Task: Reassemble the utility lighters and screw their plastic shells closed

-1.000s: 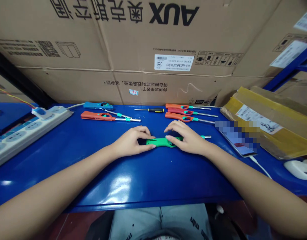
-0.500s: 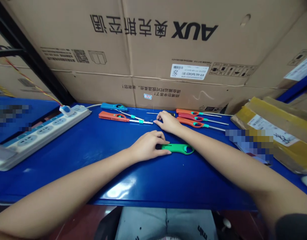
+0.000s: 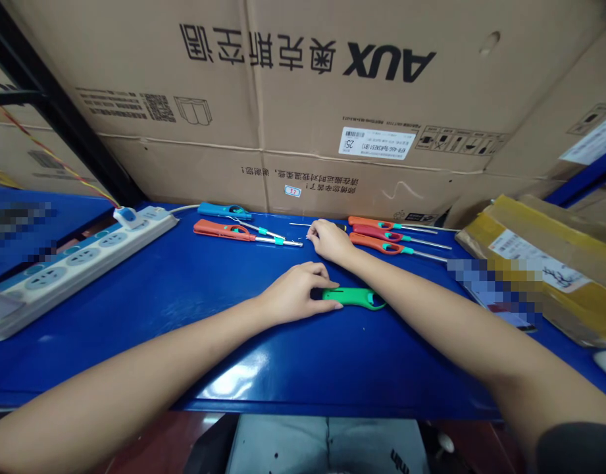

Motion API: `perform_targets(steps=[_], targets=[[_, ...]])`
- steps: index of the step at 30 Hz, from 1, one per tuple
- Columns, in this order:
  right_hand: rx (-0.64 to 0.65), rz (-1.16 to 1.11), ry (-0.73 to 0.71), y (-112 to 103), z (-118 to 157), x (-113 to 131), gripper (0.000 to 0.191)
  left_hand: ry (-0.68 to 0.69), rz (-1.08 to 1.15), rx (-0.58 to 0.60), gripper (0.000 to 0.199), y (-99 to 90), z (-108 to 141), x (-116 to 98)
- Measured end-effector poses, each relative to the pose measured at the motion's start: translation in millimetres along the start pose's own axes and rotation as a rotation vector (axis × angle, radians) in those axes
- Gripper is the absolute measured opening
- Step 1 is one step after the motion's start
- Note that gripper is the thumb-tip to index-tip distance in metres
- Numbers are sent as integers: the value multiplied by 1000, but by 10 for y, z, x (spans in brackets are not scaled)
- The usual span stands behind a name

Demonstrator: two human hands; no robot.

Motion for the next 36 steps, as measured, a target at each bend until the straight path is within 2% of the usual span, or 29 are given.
perform_targets(steps=[5, 8, 10, 12, 13, 15, 16, 19, 23, 30, 36], targets=[[13, -117, 14, -133, 29, -17, 12, 5, -3, 4, 39, 2, 3, -9], [41, -228, 30, -273, 187, -58, 9, 0, -4, -10, 40, -12, -7, -11], [83, -299, 44, -334, 369, -115, 11, -26, 22, -80, 38, -69, -13, 7], [118, -380, 46, -373, 590, -185, 14, -81, 66, -200, 31, -167, -5, 48], [119, -509, 23, -414, 704, -210, 14, -119, 91, -261, 29, -214, 8, 76], [56, -661, -19, -506, 906, -277, 14, -204, 142, -344, 27, -270, 38, 132], [26, -669, -31, -528, 986, -304, 14, -245, 168, -368, 29, -281, 53, 155], [-58, -568, -114, -575, 1153, -277, 11, -317, 233, -394, 36, -280, 76, 180], [-139, -470, -185, -623, 1234, -209, 11, -307, 251, -396, 38, -288, 63, 154], [-191, -443, -246, -694, 1298, -195, 12, -291, 353, -398, 37, -234, 41, 148], [-232, -291, -332, -757, 1363, -117, 12, -303, 345, -395, 34, -213, 48, 119]])
Point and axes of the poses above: each hand's wrist, its own z-axis away from the middle knuckle, its own y-axis out of the palm, x = y × z, the point moved 9 cm from there along -z, towards the middle knuckle, and after that the axes turned 15 degrees about y, right-handed, at the moved point
